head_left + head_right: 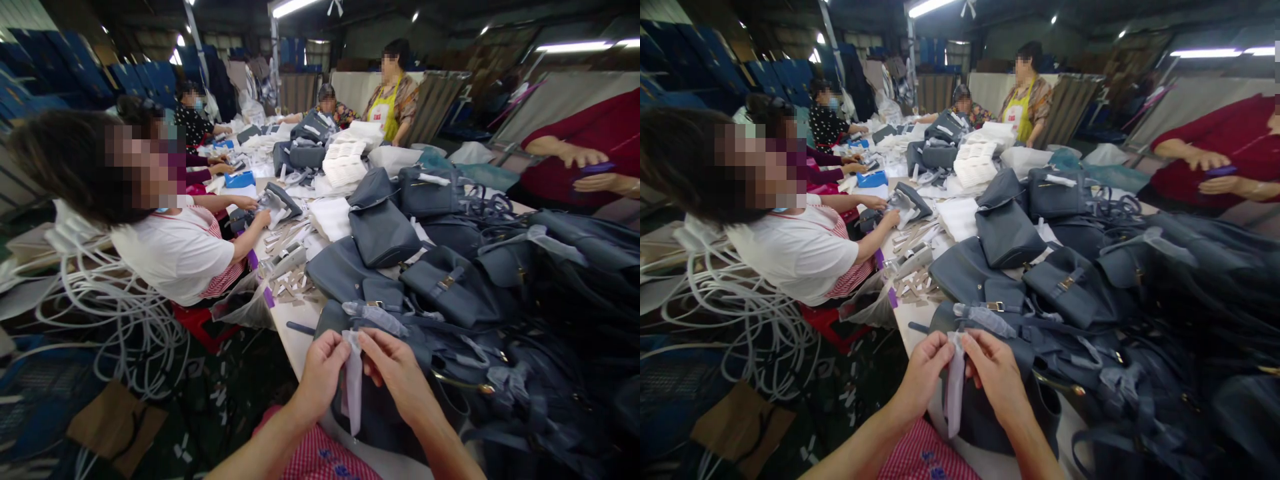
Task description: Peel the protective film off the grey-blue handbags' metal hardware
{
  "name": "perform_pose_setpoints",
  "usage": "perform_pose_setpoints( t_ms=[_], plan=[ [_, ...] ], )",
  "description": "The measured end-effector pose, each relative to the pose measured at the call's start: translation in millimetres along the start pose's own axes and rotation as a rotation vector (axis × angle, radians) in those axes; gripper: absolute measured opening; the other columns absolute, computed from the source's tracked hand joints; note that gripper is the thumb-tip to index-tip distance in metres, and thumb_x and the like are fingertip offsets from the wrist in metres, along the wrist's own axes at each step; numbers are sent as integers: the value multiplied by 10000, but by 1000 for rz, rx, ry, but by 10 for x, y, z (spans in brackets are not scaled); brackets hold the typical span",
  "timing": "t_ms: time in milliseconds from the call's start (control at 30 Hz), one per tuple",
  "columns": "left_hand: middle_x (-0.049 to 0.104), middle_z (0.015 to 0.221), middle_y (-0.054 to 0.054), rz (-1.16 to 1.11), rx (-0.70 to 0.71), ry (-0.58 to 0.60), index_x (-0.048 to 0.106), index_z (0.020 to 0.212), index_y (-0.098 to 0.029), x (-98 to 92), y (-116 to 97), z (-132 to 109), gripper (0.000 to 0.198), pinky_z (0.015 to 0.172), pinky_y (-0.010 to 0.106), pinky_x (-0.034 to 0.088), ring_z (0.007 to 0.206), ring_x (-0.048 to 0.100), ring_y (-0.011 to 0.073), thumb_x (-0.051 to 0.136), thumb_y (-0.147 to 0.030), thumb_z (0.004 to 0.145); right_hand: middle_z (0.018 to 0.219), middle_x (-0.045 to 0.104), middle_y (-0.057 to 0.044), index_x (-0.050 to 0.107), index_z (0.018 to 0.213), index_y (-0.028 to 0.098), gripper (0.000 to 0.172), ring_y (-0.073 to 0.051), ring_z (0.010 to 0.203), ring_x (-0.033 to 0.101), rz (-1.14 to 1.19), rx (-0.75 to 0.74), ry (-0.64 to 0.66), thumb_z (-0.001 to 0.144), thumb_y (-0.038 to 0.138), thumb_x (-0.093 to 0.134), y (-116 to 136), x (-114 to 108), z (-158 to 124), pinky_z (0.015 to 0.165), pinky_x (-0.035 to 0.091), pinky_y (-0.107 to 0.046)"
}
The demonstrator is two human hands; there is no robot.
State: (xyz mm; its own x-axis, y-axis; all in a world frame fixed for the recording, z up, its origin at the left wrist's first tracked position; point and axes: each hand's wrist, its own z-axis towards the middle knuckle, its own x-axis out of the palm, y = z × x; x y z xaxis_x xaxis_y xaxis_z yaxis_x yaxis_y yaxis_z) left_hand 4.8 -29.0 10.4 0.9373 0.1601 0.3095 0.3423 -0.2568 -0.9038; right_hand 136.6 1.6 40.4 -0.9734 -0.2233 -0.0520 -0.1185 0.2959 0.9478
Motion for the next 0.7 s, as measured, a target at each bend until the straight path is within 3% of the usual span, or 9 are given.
perform_pose_setpoints(
  t_ms=[100,233,433,600,700],
  plan=[
    [467,588,-50,6,0,-2,516,690,-190,-11,5,8,320,553,233,323,553,401,110,658,-469,755,545,553,42,715,928,166,428,-101,472,421,28,14,64,704,531,730,8,-42,-10,418,294,-211],
    [475,628,-42,14,32,-6,520,703,-183,15,-30,-16,286,573,230,339,583,406,110,641,-428,785,595,595,33,700,753,181,334,-108,518,458,104,26,-28,651,490,773,22,22,-12,457,335,-217],
    [574,718,-32,-14,116,-9,470,909,-220,79,-30,-119,216,632,241,405,632,522,133,634,-320,812,565,594,33,637,644,193,343,-125,514,487,175,-8,-107,635,510,768,-7,151,-9,481,391,-234],
    [523,671,-18,297,305,-182,538,816,-223,6,26,-151,117,622,258,399,623,502,154,554,-315,887,451,450,78,554,588,223,408,-112,367,444,267,84,-66,655,585,730,7,214,-24,367,380,-241],
    [626,791,62,531,468,-77,679,945,-222,-92,36,-137,204,698,295,435,725,568,198,494,-305,924,434,407,94,545,583,225,416,-104,331,418,305,83,-63,652,589,734,13,252,-18,338,383,-242]
  ],
)
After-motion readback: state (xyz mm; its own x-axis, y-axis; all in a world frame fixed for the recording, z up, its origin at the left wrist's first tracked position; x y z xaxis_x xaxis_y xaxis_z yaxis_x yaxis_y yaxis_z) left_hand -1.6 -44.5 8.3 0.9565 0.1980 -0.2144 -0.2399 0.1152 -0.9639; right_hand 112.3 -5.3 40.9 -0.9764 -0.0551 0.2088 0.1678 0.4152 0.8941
